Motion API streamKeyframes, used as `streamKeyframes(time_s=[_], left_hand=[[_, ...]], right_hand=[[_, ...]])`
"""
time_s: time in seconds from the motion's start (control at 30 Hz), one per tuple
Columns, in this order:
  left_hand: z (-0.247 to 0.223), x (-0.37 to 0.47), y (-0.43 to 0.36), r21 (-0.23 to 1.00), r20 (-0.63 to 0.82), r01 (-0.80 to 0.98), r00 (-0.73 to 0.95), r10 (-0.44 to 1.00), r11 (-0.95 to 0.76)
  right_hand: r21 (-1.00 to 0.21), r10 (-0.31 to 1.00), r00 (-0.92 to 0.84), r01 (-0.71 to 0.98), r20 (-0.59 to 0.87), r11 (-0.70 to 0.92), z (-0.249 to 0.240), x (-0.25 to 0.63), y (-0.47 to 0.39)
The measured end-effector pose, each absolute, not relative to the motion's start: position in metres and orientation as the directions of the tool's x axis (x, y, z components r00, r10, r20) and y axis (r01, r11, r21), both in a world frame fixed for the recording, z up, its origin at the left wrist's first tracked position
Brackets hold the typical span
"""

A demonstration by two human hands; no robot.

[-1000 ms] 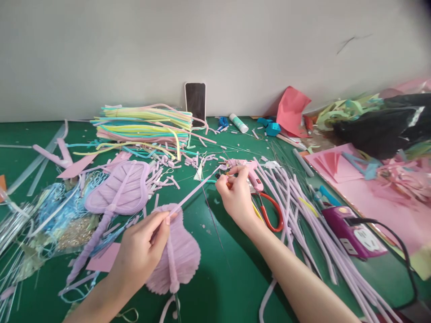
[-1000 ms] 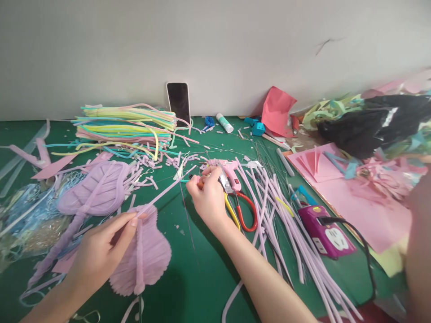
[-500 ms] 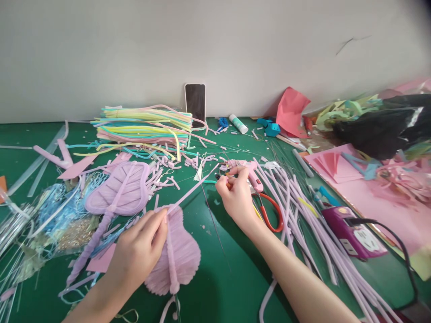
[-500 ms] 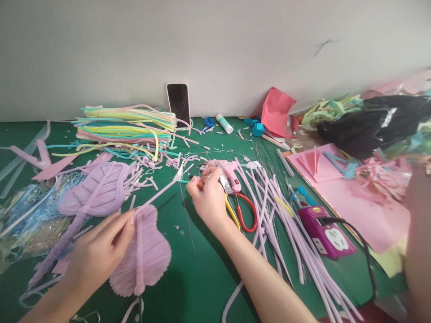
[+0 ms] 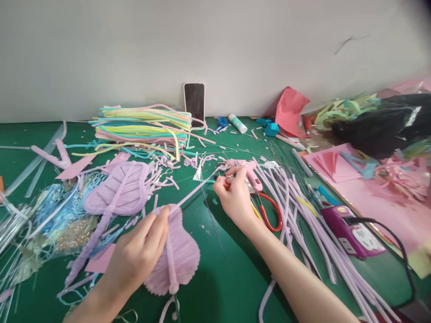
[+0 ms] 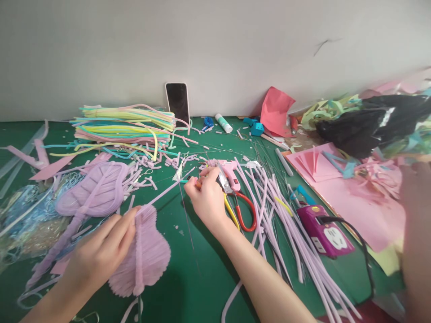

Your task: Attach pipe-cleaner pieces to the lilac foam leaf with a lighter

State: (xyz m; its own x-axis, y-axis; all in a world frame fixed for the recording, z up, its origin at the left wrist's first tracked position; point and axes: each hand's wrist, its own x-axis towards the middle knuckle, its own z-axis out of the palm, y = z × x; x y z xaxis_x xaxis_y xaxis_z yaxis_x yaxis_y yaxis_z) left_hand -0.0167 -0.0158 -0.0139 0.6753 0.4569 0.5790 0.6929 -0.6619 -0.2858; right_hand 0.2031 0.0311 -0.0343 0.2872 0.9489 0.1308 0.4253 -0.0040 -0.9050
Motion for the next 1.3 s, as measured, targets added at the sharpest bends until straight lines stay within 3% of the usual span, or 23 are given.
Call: streamKeyframes(time_s=[1.3], left_hand=[[-0.022, -0.018, -0.02, -0.362, 0.576, 0.654, 0.717, 0.392, -0.664]], right_hand=[[-0.778, 0.924, 0.319, 0.627, 0.208, -0.041, -0.037, 0.219, 0.038]])
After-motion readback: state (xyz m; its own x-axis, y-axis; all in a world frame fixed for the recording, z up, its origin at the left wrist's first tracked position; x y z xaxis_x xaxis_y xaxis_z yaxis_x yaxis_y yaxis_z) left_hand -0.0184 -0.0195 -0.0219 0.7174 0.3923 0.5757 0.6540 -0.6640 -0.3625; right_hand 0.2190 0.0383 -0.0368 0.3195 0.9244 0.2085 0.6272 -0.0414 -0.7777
